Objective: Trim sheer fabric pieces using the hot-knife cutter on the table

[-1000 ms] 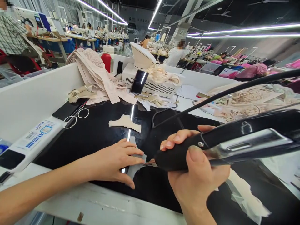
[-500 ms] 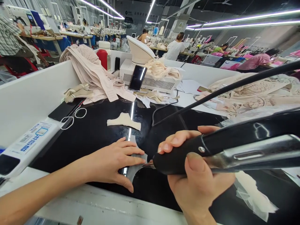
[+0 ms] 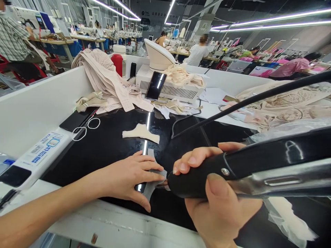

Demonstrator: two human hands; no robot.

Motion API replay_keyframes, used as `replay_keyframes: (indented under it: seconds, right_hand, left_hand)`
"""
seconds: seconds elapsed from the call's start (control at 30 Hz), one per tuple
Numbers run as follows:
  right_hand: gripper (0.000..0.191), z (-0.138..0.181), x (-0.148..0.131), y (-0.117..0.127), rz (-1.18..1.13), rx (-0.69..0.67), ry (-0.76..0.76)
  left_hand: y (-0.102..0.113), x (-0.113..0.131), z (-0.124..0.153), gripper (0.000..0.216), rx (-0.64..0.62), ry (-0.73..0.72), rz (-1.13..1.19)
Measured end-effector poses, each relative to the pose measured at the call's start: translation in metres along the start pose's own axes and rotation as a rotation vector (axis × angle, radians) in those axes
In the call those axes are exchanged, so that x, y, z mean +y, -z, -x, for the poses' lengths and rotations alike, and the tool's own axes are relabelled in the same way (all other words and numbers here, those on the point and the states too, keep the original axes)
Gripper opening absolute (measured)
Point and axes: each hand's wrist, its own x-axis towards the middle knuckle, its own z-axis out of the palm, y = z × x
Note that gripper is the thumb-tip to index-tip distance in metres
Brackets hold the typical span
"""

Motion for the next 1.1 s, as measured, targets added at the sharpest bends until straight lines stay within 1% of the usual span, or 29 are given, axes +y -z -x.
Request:
replay_keyframes:
  seconds: [0.1, 0.23, 0.37, 0.53, 0.7, 0.77, 0.87, 0.9, 0.97, 1.1]
  right_hand:
    - [0.033, 0.0, -0.001, -0.001, 0.019, 0.011, -0.006]
    - [0.037, 0.003, -0.005, -0.002, -0.019, 0.02, -0.022]
    - [0.037, 0.011, -0.005, -0.006, -0.061, 0.005, -0.023]
    - [0.036, 0.012, -0.003, -0.008, -0.048, 0.002, -0.038]
    - [0.041, 0.004, -0.009, -0.002, -0.015, -0.029, -0.071]
    - [0.042, 0.001, -0.012, 0.002, -0.001, 0.008, -0.051]
    - [0.041, -0.004, -0.014, 0.008, 0.03, 0.088, -0.015]
    - [0.041, -0.006, -0.014, 0.01, 0.047, 0.112, -0.009]
    - [0.04, -0.01, -0.014, 0.014, 0.086, 0.148, -0.001]
    - [0.037, -0.021, -0.014, 0.022, 0.164, 0.201, 0.017]
  left_hand:
    - [0.001, 0.0, -0.001, 0.064, -0.005, -0.004, -0.008]
    - [0.003, 0.002, -0.002, 0.066, -0.02, 0.002, -0.007]
    - [0.003, 0.001, -0.002, 0.061, -0.03, 0.008, -0.018]
    - [0.003, 0.001, -0.002, 0.063, -0.021, 0.004, -0.008]
    - [0.005, 0.0, 0.0, 0.056, 0.033, 0.021, 0.04]
    - [0.005, -0.003, 0.002, 0.045, 0.076, 0.034, 0.014]
    - [0.004, -0.006, 0.005, 0.023, 0.143, 0.061, -0.047]
    - [0.004, -0.006, 0.005, 0.019, 0.16, 0.065, -0.057]
    - [0.004, -0.003, 0.005, 0.018, 0.185, 0.052, -0.058]
    - [0.002, 0.005, 0.004, 0.024, 0.208, -0.034, -0.064]
